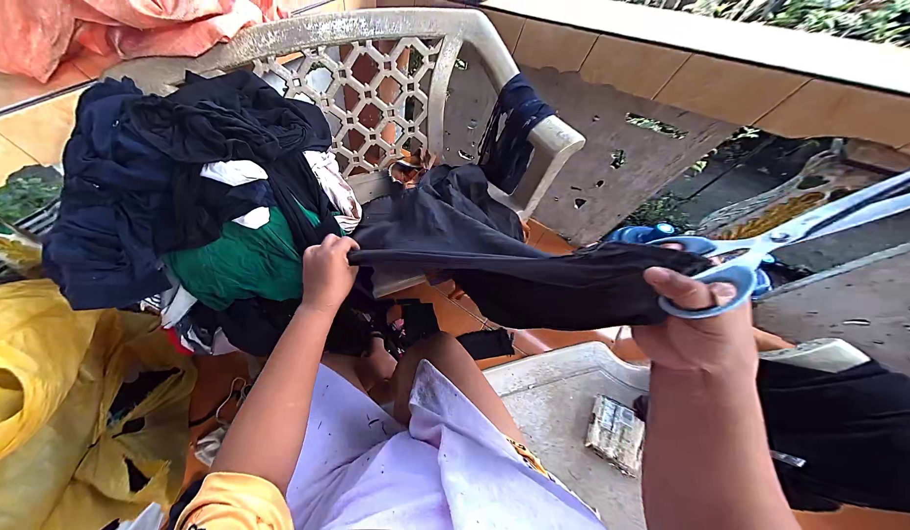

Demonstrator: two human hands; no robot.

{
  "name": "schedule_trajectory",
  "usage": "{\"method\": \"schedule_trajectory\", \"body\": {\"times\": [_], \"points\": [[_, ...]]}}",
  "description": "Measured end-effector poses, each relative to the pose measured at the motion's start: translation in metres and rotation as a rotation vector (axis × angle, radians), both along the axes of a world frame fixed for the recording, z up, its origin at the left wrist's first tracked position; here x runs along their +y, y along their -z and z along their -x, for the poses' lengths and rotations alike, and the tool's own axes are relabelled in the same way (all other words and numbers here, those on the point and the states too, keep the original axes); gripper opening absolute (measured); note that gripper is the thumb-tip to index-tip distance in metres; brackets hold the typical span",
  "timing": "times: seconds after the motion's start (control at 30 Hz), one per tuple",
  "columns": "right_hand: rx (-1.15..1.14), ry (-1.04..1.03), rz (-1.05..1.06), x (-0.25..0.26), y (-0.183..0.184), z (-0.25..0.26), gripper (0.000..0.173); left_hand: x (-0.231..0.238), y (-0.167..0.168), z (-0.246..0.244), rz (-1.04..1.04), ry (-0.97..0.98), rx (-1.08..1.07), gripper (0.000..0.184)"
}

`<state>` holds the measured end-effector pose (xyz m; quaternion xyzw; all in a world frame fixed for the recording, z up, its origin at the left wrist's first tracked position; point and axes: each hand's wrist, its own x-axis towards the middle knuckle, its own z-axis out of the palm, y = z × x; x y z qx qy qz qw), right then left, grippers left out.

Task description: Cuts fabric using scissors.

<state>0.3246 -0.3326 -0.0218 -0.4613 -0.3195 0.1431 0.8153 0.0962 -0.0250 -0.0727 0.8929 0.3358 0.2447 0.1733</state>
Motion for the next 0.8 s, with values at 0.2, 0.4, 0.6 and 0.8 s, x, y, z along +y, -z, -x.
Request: {"method": "schedule_trajectory", "body": {"times": [0.2, 0.4, 0.6, 0.8], "points": [[-0.086, 0.251, 0.041, -0.002, -0.017, -0.019, 0.027, 0.003, -0.031, 0.033, 0.060, 0.156, -0.122, 0.033], [-0.056, 0.309, 0.087, 0.007, -0.031, -0.028, 0.024, 0.002, -0.038, 0.056, -0.118, 0.163, -0.132, 0.019], [-0.126, 0.338, 0.223, 0.014, -0.044, -0.028, 0.035, -0.004, -0.050, 0.064, -0.317, -0.011, -0.017, 0.010], [-0.196, 0.362, 0.285, 0.015, -0.054, -0.036, 0.039, -0.010, -0.068, 0.071, 0.097, 0.000, -0.057, 0.019]]}}
